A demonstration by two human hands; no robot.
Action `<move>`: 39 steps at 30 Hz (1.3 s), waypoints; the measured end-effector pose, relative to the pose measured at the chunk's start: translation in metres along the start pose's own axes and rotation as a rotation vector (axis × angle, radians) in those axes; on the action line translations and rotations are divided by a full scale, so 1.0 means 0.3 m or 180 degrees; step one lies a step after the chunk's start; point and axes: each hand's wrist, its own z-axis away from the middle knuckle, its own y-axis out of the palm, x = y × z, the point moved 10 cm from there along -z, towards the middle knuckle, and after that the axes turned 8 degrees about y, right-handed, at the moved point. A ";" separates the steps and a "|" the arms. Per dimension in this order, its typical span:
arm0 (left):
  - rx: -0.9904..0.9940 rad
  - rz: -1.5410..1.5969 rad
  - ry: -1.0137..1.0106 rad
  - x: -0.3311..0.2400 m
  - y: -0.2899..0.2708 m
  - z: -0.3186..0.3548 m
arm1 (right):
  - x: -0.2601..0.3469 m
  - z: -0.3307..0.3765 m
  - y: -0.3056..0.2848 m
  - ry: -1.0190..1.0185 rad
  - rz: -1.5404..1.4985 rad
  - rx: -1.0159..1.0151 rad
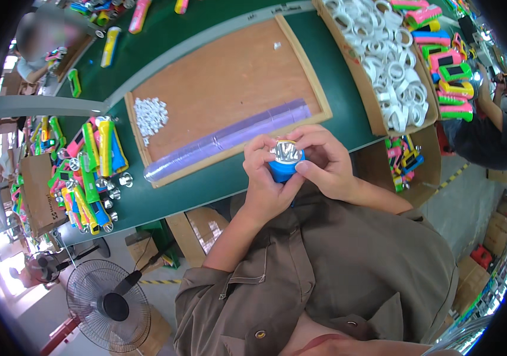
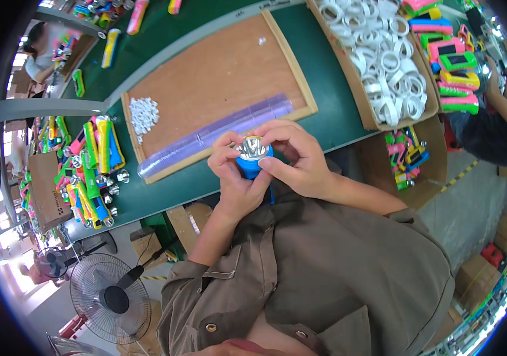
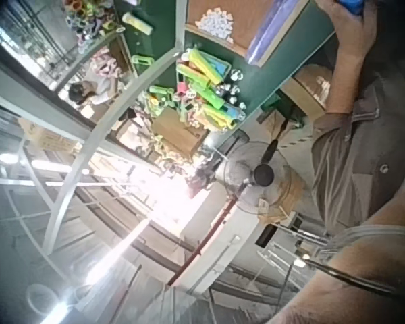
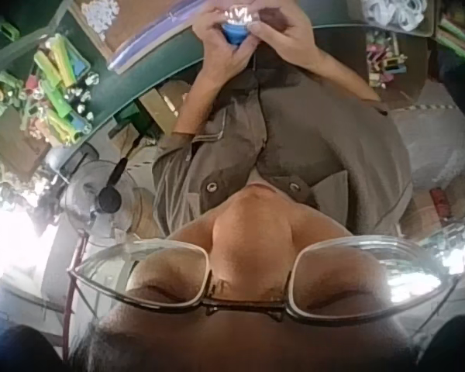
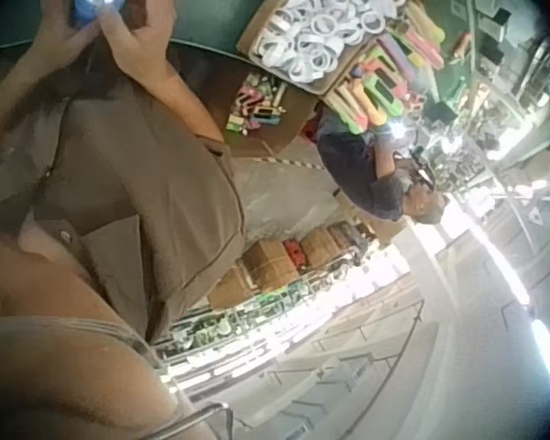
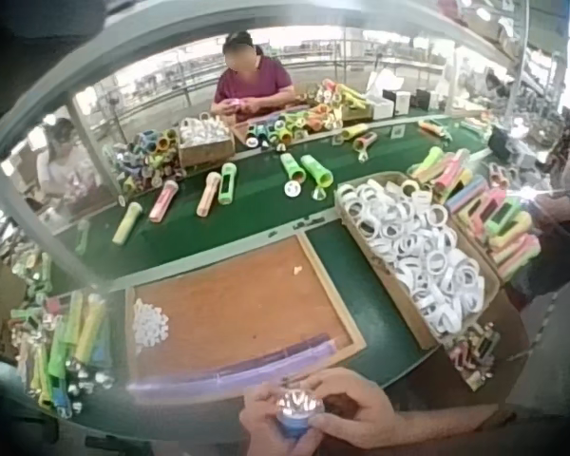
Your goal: The worker is seen assembling various components of colorful plastic flashlights on a factory assembly line.
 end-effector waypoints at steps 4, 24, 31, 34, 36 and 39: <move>-0.0084 0.0378 -0.0593 0.045 0.024 0.099 | -0.054 0.075 -0.018 0.0155 0.0440 -0.0045; 0.0172 -0.0550 -0.0191 0.000 0.028 0.075 | -0.051 0.048 -0.025 0.0240 0.0042 0.0032; -0.0187 -0.0280 -0.0344 0.025 0.027 0.120 | -0.049 0.064 -0.016 0.0066 0.0353 0.0074; -0.0285 -0.0428 -0.0209 0.024 0.017 0.117 | -0.032 0.063 -0.019 -0.0176 0.0329 -0.0017; -0.0105 -0.0123 -0.0121 0.029 0.038 0.117 | -0.035 0.069 -0.025 -0.0181 0.0239 -0.0102; 0.0024 -0.0186 -0.0265 0.022 0.045 0.113 | -0.040 0.083 -0.036 -0.0174 0.0362 -0.0250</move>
